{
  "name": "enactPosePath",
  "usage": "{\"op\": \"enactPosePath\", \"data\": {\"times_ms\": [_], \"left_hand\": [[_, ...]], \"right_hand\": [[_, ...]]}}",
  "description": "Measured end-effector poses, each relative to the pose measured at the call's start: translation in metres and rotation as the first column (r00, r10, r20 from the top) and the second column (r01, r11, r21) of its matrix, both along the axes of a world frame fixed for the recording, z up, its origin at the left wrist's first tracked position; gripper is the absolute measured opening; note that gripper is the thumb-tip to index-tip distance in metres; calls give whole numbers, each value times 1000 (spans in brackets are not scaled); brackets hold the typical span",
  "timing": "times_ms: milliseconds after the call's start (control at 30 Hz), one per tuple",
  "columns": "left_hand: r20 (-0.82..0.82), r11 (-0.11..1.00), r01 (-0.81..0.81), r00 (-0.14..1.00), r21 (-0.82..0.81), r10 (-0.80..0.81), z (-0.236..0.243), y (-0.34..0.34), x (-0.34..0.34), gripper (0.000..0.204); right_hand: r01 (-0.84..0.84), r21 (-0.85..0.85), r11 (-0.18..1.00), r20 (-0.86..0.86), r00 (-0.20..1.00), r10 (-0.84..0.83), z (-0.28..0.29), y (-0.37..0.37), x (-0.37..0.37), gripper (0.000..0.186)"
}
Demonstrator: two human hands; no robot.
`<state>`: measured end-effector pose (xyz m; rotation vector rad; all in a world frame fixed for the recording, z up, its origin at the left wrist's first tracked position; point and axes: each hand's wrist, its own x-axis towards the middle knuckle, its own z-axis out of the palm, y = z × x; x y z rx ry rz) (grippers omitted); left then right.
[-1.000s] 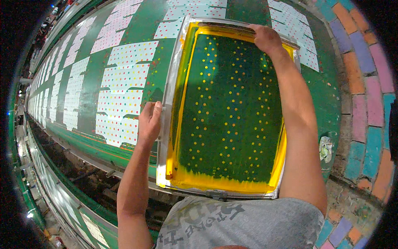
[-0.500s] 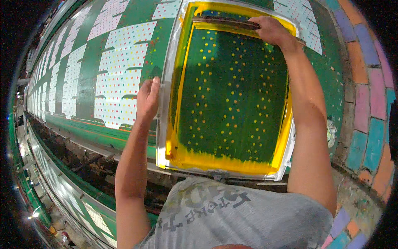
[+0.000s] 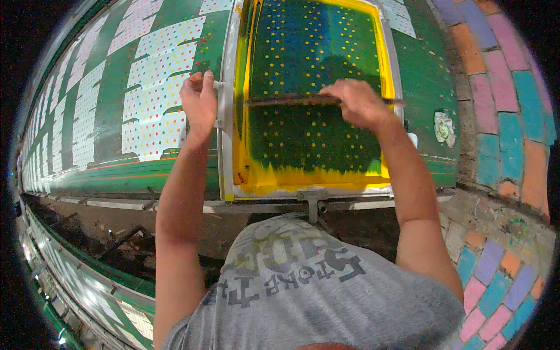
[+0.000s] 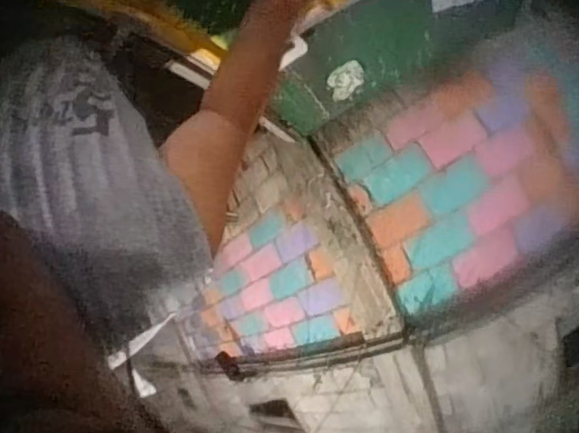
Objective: The person performs screen printing by placing a yellow-framed screen over sheets on a green table, spreading yellow ink with a squeegee, and lifting the screen to reveal printed dots. The person repeats this process multiple times, handling the screen and squeegee throughout.
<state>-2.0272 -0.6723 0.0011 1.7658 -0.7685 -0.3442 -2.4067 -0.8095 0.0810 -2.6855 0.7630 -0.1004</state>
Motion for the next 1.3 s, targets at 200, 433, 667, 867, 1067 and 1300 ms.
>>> {"op": "enactPosePath", "data": {"times_ms": [200,433,667,867,1067,1300], "left_hand": [[-301,966,-109,953,-232,35,4,19,11,42],[-137,953,39,987,-300,-83,49,119,17,40],[-82,956,-75,995,-285,53,86,243,73,37],[-84,905,-283,959,-317,270,90,362,124,30],[-2,815,-454,874,-361,486,101,479,168,24],[-118,699,-615,775,-365,621,101,595,181,17]], "right_hand": [[13,42,999,-25,1000,-12,10,108,-29,44],[86,43,995,-37,996,-84,23,196,-48,46],[35,25,999,-138,990,-31,10,237,-62,67],[33,33,999,-386,922,-17,40,244,-40,62],[-233,-137,963,-76,972,224,81,250,51,52],[-533,-198,823,138,816,561,90,292,186,42]]}}
